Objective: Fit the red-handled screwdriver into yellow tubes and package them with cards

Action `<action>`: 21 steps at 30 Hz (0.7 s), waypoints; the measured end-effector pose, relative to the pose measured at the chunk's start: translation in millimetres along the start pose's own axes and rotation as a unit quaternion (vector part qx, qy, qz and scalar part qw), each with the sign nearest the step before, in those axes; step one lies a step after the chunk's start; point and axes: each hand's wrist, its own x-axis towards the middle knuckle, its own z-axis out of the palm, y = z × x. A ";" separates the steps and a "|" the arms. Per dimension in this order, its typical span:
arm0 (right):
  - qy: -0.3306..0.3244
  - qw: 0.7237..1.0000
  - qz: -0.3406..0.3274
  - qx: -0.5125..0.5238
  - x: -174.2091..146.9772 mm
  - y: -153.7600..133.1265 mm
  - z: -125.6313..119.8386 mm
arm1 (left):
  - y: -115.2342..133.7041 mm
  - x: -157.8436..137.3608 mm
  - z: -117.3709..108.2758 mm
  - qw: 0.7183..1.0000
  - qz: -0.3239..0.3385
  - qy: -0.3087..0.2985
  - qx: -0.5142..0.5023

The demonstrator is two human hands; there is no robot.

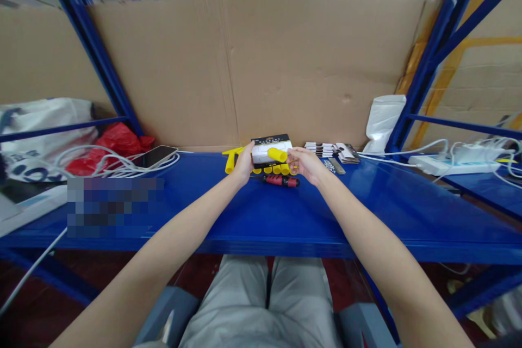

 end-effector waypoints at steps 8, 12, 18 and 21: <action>-0.015 1.000 -0.017 -0.004 0.0 0.5 -1.5 | 2.0 5.3 -5.9 0.992 -0.058 -0.013 -0.110; 0.001 1.000 -0.025 0.000 0.2 -1.6 -3.4 | 8.4 6.7 -15.0 0.991 -0.084 0.012 -0.102; 0.008 1.000 -0.012 0.011 0.2 -4.0 -4.0 | 10.4 13.2 -23.5 0.992 -0.055 0.085 -0.081; 0.026 0.999 -0.004 0.020 0.4 -5.4 -3.3 | 11.2 15.1 -27.3 0.987 -0.050 0.134 -0.068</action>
